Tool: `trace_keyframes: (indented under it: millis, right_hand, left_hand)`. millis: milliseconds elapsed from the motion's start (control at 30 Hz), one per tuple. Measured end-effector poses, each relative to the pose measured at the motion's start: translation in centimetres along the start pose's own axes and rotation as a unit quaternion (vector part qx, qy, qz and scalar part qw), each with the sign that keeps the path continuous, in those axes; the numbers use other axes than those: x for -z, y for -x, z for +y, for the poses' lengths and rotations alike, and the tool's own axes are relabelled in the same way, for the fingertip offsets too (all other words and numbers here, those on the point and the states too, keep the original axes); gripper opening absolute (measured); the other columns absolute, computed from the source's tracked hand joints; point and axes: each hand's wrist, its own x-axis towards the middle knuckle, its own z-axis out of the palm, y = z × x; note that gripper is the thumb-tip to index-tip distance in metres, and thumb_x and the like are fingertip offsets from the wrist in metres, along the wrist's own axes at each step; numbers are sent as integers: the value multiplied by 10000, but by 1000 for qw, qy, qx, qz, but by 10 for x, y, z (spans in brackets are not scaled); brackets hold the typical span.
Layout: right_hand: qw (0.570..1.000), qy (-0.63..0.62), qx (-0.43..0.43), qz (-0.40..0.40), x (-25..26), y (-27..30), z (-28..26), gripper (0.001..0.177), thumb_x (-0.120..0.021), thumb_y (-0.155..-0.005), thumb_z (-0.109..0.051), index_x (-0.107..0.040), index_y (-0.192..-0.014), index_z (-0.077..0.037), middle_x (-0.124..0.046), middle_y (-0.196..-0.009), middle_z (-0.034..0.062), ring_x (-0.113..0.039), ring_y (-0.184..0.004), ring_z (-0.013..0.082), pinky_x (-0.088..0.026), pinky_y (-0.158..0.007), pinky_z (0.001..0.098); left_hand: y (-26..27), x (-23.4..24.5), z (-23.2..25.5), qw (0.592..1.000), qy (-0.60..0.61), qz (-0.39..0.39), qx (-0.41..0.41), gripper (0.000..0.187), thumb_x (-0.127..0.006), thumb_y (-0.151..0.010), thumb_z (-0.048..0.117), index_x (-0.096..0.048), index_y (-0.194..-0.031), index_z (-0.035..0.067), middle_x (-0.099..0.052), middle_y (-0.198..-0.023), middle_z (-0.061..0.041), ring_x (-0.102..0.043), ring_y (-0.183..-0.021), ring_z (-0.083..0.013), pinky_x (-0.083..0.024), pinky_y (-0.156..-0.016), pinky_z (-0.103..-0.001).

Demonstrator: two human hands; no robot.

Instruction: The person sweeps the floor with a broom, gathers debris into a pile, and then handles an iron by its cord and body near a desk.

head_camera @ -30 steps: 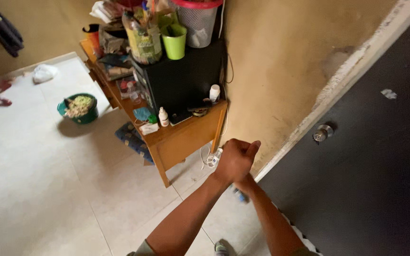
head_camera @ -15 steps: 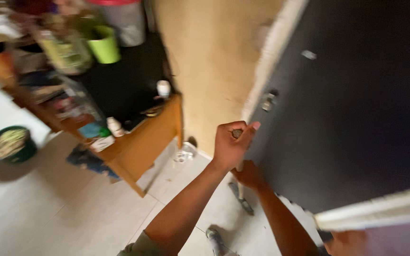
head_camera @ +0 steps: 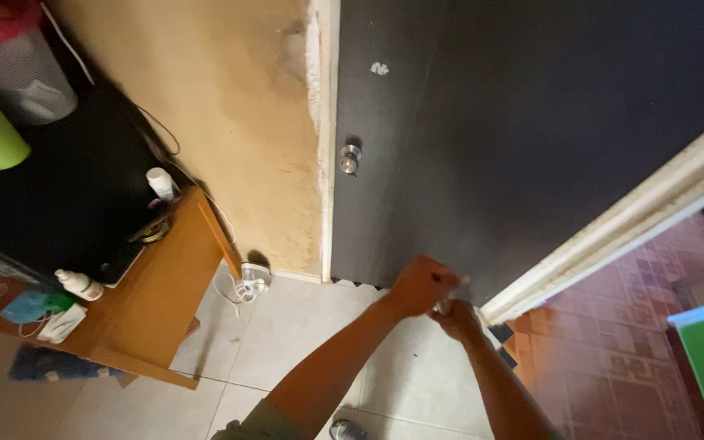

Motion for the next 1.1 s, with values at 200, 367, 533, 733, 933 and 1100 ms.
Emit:
trace_keyframes:
  millis: [200, 367, 533, 733, 933, 1100]
  right_hand:
    - [996, 14, 60, -72, -23, -25, -56, 656, -639, -900, -600, -667, -1219, -27, -748, -1108, 206, -709, -1033, 343, -558, -890, 467]
    - [979, 52, 113, -162, -16, -12, -177, 645, -516, -996, -621, -698, -1105, -12, -739, -926, 198, -725, -879, 329, -559, -792, 492]
    - [960, 57, 195, -194, -54, 2, -265, 635, -577, -1012, -563, -730, -993, 53, -752, -846, 175, -741, -802, 294, -568, -749, 455]
    - [880, -139, 367, -269, -141, 29, -358, 323, -655, -896, -322, -686, -1090, -66, -788, -929, 85, -797, -868, 237, -594, -762, 397]
    - [826, -60, 427, -362, -203, 116, -443, 268, -653, -949, -299, -753, -1043, -69, -803, -918, 68, -761, -838, 187, -589, -749, 366]
    - [743, -76, 509, -428, -242, 210, -488, 227, -689, -910, -322, -714, -930, -97, -775, -807, 62, -726, -741, 180, -570, -682, 355]
  left_hand:
    - [4, 41, -17, 985, -73, 132, -88, 471, -700, -929, 255, -467, -637, -30, -394, -542, -111, -350, -522, -151, -360, -508, -387]
    - [39, 106, 34, 979, -56, 192, 39, 433, -679, -892, 233, -508, -572, -2, -444, -486, -108, -403, -454, -145, -397, -490, -390]
    - [100, 158, 82, 952, -82, 271, 117, 463, -622, -888, 204, -434, -526, -14, -408, -447, -127, -380, -411, -190, -410, -466, -402]
    - [175, 204, 83, 893, -143, 392, 170, 490, -623, -905, 227, -435, -556, -62, -385, -498, -227, -332, -486, -303, -385, -472, -461]
    - [279, 240, 77, 797, -248, 530, 150, 356, -600, -843, 231, -563, -622, -46, -555, -629, -264, -496, -515, -397, -455, -564, -495]
    - [370, 245, 91, 714, -234, 617, 235, 342, -622, -825, 245, -593, -647, -46, -565, -599, -257, -549, -520, -400, -481, -578, -487]
